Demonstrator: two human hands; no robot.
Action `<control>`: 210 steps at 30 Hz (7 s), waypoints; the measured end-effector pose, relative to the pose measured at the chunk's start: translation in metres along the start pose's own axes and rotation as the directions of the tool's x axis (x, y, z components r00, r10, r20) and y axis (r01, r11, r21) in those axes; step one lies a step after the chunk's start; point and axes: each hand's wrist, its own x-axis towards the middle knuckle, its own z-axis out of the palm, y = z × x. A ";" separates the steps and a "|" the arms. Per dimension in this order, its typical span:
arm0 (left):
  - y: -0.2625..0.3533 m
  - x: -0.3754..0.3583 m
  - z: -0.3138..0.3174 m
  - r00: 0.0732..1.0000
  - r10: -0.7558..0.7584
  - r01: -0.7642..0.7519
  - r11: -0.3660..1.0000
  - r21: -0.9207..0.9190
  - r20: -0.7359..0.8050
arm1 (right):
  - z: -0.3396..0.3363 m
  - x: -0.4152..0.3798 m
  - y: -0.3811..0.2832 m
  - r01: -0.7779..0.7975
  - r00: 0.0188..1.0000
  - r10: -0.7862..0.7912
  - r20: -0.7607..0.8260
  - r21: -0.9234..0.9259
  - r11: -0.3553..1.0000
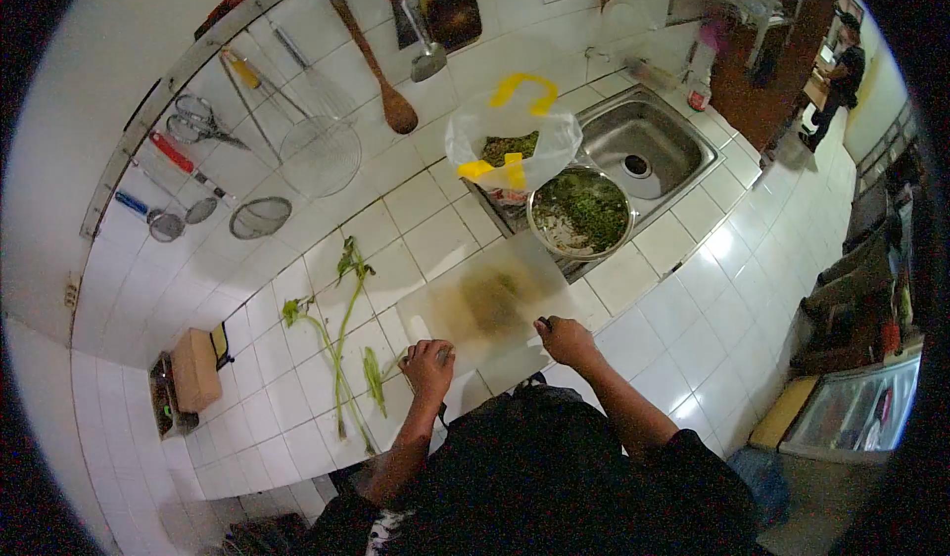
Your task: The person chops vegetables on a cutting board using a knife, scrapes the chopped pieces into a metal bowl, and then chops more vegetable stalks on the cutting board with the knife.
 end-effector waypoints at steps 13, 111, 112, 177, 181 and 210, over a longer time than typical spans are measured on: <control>0.003 -0.011 -0.004 0.998 -0.062 0.064 0.996 0.056 -0.029 | -0.033 0.007 0.037 0.107 0.992 -0.092 0.081 -0.199 0.974; 0.052 0.048 0.044 0.999 0.035 -0.038 0.995 -0.093 -0.036 | 0.001 -0.040 -0.009 -0.014 0.985 0.050 0.163 -0.212 0.977; 0.050 0.048 0.048 0.998 0.040 -0.045 0.990 -0.135 -0.038 | -0.001 -0.042 -0.009 -0.028 0.985 0.064 0.161 -0.218 0.976; 0.039 0.041 0.066 0.983 -0.132 0.094 0.958 -0.270 -0.127 | -0.013 -0.034 -0.008 0.162 0.980 -0.126 0.154 -0.246 0.956; 0.034 0.033 0.081 0.980 -0.080 0.029 0.962 -0.272 -0.180 | 0.007 -0.036 -0.005 0.081 0.988 -0.040 0.152 -0.273 0.959; 0.064 0.031 0.039 0.942 -0.303 0.270 0.939 -0.214 -0.141 | -0.009 0.008 -0.008 0.242 0.943 -0.146 0.300 -0.316 0.917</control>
